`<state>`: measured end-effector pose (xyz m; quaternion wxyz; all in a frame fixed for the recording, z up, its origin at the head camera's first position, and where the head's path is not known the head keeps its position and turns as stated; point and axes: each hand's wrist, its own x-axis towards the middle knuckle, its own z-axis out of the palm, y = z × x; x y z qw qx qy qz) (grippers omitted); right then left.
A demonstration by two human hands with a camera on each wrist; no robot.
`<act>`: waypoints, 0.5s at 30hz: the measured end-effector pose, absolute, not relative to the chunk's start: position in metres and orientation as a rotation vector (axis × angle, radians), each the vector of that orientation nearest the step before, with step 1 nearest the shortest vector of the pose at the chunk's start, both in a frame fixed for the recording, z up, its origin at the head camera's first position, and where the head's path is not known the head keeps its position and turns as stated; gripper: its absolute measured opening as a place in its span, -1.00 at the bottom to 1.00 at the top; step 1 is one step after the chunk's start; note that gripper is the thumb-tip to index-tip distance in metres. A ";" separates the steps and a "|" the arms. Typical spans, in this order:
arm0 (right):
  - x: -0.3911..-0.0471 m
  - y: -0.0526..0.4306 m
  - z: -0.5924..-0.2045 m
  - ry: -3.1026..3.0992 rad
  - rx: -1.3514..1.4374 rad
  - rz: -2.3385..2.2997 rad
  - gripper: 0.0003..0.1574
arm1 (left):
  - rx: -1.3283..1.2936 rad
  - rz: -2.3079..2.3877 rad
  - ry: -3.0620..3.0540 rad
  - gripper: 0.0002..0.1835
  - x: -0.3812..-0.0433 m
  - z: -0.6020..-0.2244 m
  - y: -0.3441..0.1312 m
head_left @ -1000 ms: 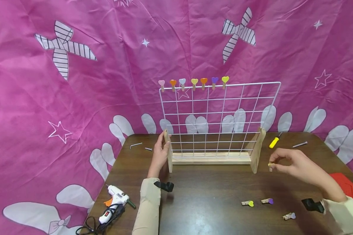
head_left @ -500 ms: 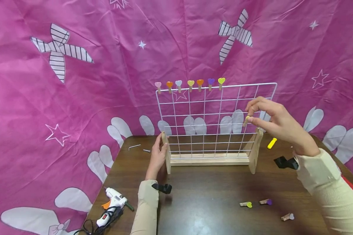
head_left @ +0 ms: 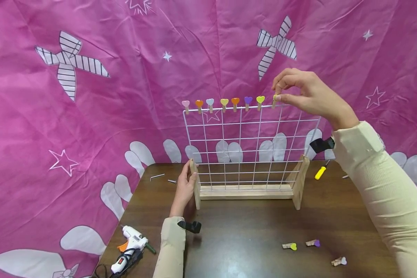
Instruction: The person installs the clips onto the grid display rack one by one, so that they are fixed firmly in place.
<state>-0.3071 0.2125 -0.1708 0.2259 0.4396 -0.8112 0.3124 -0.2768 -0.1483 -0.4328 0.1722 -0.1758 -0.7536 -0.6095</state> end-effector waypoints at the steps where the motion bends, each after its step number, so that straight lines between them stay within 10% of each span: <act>1: -0.311 0.212 -0.171 -2.246 1.213 0.856 -0.96 | -0.497 -1.730 -2.140 -0.49 -0.276 -0.433 -0.148; 15: -0.316 0.213 -0.172 -2.433 1.091 0.658 -0.83 | -0.494 -1.722 -2.125 -0.50 -0.278 -0.435 -0.148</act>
